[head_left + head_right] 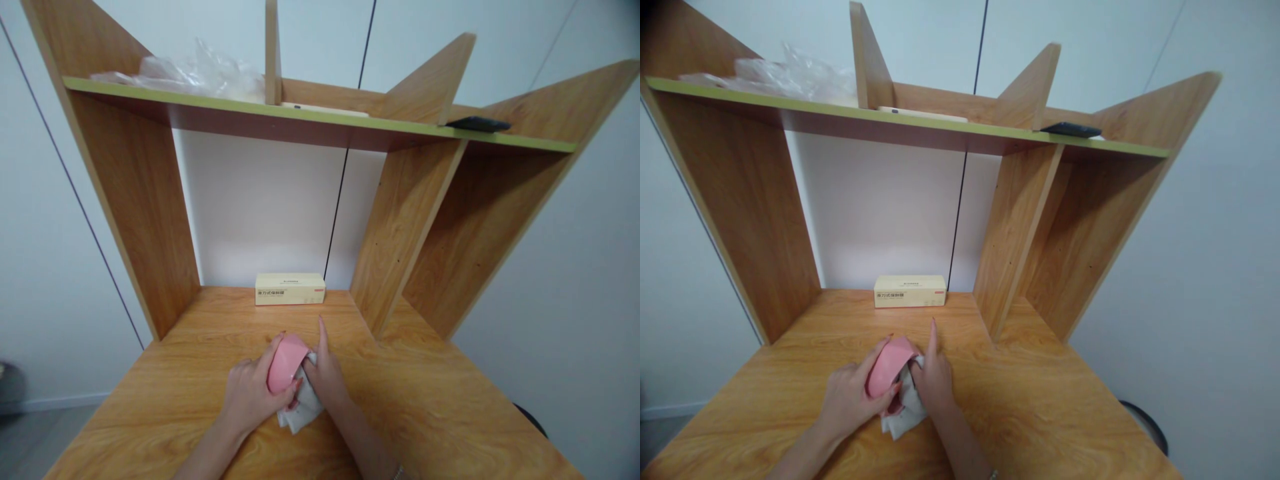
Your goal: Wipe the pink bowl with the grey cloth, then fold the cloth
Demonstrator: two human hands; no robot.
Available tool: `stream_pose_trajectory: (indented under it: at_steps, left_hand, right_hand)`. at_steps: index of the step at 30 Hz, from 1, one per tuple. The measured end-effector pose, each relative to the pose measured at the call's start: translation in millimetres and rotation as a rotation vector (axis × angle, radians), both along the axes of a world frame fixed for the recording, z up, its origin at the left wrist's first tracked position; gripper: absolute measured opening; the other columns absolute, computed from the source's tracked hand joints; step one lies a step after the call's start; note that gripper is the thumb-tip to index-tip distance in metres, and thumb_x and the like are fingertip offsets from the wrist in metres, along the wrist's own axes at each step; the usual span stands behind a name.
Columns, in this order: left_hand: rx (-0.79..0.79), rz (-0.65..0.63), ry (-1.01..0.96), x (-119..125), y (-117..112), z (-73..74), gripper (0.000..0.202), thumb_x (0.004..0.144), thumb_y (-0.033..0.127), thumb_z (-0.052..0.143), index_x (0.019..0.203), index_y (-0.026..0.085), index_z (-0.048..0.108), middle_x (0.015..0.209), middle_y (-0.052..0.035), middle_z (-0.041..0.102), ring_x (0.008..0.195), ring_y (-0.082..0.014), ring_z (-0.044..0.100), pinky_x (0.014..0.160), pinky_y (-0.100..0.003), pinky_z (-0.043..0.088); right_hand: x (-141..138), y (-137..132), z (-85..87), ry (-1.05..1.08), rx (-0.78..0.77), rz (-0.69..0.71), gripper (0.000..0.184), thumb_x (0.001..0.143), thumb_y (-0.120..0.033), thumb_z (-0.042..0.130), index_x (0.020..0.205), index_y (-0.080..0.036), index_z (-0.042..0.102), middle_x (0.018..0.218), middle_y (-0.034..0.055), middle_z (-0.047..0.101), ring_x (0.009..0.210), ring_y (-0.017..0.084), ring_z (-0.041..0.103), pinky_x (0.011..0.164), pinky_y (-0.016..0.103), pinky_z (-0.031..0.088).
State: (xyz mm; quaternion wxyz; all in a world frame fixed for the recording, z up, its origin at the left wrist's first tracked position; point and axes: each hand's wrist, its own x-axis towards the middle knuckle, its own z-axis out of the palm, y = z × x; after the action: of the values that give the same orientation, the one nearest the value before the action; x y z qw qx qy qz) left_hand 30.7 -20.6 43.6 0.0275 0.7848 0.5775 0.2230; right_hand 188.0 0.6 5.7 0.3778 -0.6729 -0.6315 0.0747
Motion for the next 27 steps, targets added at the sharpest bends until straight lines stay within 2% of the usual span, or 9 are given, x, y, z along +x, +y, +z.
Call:
stream_pose_trajectory:
  at_steps: [5, 9, 12, 15, 18, 21, 23, 25, 27]
  left_hand:
    - [-0.059, 0.044, -0.166, -1.1, 4.3, 1.6, 0.072, 0.075, 0.053, 0.042, 0.135, 0.016, 0.027, 0.08, -0.0082, 0.068, 0.075, -0.026, 0.064, 0.068, -0.032, 0.044]
    - [-0.071, -0.039, -0.314, 0.0, 4.9, -2.2, 0.088, 0.071, 0.056, 0.05, 0.138, 0.014, 0.011, 0.099, -0.0103, 0.065, 0.082, -0.0259, 0.063, 0.072, -0.032, 0.044]
    - [-0.096, -0.108, -0.338, 4.2, 3.3, -8.4, 0.09, 0.068, 0.055, 0.053, 0.137, 0.014, 0.013, 0.1, -0.011, 0.065, 0.084, -0.0269, 0.063, 0.072, -0.034, 0.044]
    - [-0.109, -0.115, -0.338, 7.4, 2.3, -13.0, 0.081, 0.069, 0.053, 0.053, 0.132, 0.013, 0.022, 0.096, -0.0104, 0.065, 0.083, -0.0265, 0.063, 0.069, -0.033, 0.045]
    - [-0.109, -0.043, -0.292, 6.8, 2.7, -13.1, 0.074, 0.068, 0.053, 0.052, 0.126, 0.013, 0.03, 0.086, -0.0088, 0.067, 0.079, -0.0264, 0.063, 0.067, -0.032, 0.045]
    - [-0.101, 0.004, -0.212, 3.0, 4.2, -10.4, 0.067, 0.069, 0.049, 0.051, 0.124, 0.015, 0.033, 0.078, -0.0066, 0.067, 0.074, -0.0261, 0.064, 0.066, -0.032, 0.044]
    - [-0.073, 0.005, -0.161, -0.1, 5.2, -8.5, 0.065, 0.069, 0.049, 0.048, 0.124, 0.015, 0.034, 0.075, -0.0066, 0.066, 0.071, -0.0263, 0.063, 0.065, -0.033, 0.043]
    - [-0.028, -0.007, -0.12, -2.7, 5.9, -6.9, 0.066, 0.07, 0.051, 0.045, 0.123, 0.014, 0.035, 0.072, -0.0073, 0.066, 0.069, -0.027, 0.063, 0.064, -0.034, 0.043]
    - [0.021, -0.03, -0.094, -4.5, 6.1, -5.7, 0.067, 0.07, 0.054, 0.042, 0.124, 0.014, 0.036, 0.07, -0.0076, 0.065, 0.066, -0.027, 0.062, 0.063, -0.034, 0.042]
  right_hand:
    - [1.7, 4.5, -10.5, 0.206, -0.003, 0.115, 0.064, 0.075, -0.023, 0.042, 0.136, -0.018, 0.021, 0.093, 0.0065, 0.065, 0.081, 0.02, 0.061, 0.072, 0.03, 0.045]
    - [1.8, 6.6, -11.2, 0.42, 0.059, 0.086, 0.058, 0.079, -0.026, 0.039, 0.134, -0.018, 0.023, 0.114, 0.0087, 0.057, 0.103, 0.019, 0.054, 0.085, 0.03, 0.042]
    - [-0.2, 9.5, -15.2, 0.622, 0.099, 0.122, 0.054, 0.081, -0.031, 0.039, 0.132, -0.019, 0.027, 0.122, 0.009, 0.051, 0.113, 0.018, 0.047, 0.093, 0.032, 0.037]
    - [-1.2, 13.1, -20.9, 0.699, 0.103, 0.196, 0.057, 0.079, -0.033, 0.045, 0.132, -0.021, 0.027, 0.127, 0.0082, 0.048, 0.117, 0.018, 0.043, 0.095, 0.032, 0.035]
    - [-1.1, 14.7, -22.1, 0.627, 0.041, 0.184, 0.066, 0.076, -0.033, 0.049, 0.134, -0.02, 0.022, 0.123, 0.0093, 0.05, 0.112, 0.019, 0.048, 0.089, 0.03, 0.039]
    - [-1.2, 11.7, -14.6, 0.429, -0.076, 0.086, 0.07, 0.075, -0.03, 0.049, 0.136, -0.019, 0.015, 0.096, 0.0076, 0.064, 0.085, 0.021, 0.061, 0.07, 0.029, 0.045]
    - [-1.2, 7.9, -5.6, 0.243, -0.135, 0.002, 0.072, 0.075, -0.031, 0.049, 0.137, -0.019, 0.015, 0.077, 0.005, 0.065, 0.069, 0.022, 0.062, 0.06, 0.028, 0.043]
    - [-0.7, 4.1, 4.0, 0.065, -0.124, -0.06, 0.071, 0.075, -0.032, 0.05, 0.137, -0.019, 0.018, 0.068, 0.0044, 0.064, 0.064, 0.022, 0.061, 0.057, 0.028, 0.041]
    - [0.5, 1.1, 11.1, -0.06, -0.046, -0.084, 0.07, 0.074, -0.032, 0.05, 0.136, -0.018, 0.021, 0.066, 0.0042, 0.063, 0.064, 0.023, 0.059, 0.059, 0.029, 0.04]
